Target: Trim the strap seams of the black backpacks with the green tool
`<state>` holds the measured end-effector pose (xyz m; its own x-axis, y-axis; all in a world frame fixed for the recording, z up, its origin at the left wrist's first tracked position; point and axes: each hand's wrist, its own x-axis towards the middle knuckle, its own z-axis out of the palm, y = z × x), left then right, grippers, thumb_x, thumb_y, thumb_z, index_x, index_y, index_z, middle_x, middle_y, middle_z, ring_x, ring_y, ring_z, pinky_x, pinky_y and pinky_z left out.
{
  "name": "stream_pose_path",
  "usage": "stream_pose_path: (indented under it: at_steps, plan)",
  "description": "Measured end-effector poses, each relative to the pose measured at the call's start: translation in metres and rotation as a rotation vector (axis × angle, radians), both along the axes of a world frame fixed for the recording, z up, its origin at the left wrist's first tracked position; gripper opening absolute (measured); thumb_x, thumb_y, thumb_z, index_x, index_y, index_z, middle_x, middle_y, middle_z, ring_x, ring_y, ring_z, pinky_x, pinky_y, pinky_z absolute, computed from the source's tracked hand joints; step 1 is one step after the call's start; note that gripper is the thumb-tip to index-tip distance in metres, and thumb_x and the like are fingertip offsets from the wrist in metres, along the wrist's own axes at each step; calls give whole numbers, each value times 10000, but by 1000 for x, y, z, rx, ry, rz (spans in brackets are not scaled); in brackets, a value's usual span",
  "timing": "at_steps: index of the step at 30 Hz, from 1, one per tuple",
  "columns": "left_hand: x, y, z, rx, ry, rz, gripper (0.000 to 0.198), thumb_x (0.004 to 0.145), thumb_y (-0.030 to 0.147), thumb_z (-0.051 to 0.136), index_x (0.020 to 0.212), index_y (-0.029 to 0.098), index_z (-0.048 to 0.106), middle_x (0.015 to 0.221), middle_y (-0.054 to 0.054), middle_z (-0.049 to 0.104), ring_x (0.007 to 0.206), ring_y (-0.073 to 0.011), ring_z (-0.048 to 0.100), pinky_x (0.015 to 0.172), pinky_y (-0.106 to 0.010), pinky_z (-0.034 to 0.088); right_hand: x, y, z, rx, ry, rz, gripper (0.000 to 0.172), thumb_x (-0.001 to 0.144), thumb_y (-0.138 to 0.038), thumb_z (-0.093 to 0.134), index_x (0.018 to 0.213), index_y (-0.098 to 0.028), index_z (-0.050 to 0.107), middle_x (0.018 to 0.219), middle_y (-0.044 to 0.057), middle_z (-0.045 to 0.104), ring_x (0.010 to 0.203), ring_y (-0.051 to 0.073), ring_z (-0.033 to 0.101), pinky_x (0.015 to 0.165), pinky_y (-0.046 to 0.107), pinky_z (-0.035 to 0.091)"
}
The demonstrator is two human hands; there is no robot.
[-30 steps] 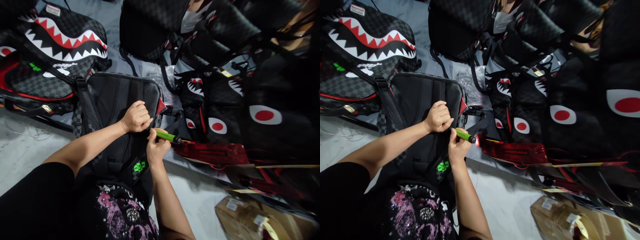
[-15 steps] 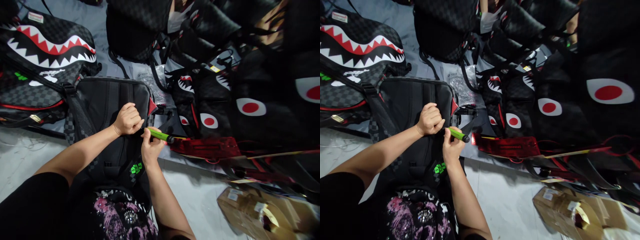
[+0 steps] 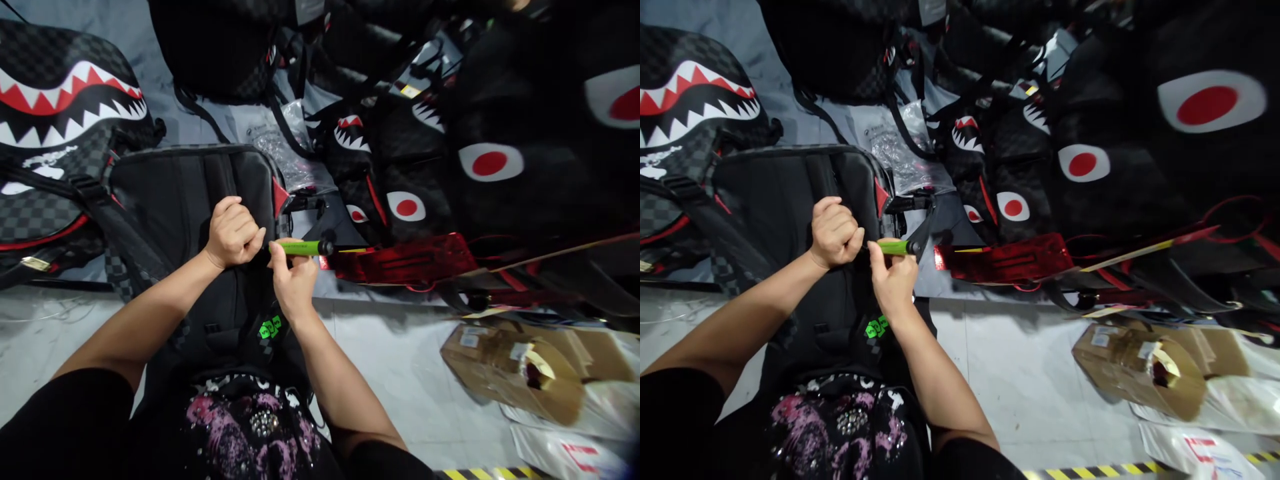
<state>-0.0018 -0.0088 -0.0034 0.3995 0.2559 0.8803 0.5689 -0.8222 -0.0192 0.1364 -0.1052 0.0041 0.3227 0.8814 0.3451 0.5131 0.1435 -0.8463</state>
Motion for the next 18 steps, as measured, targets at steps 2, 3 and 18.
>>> stream_pose_path:
  at_steps: [2,3,18]
  plan:
    - [0,0,0,-7,-5,4,263,881,235,517,632,234,433,603,45,538,653,-147,543,884,-403,477,-1,0,0,9,-32,-18,317,955,-448,545,820,-186,662,755,48,701,723,197,678,728,337,528]
    - [0,0,0,-15,-9,2,264,888,240,512,637,237,429,606,45,538,660,-148,541,885,-402,477,-1,0,0,15,-35,-26,322,959,-452,537,828,-185,661,773,53,705,737,197,681,736,339,531]
    - [-2,0,1,-34,32,-3,226,844,203,557,630,219,486,594,16,560,669,-159,556,898,-406,485,1,2,-1,17,-87,32,277,962,-413,545,896,-177,675,795,54,720,749,186,692,729,313,527]
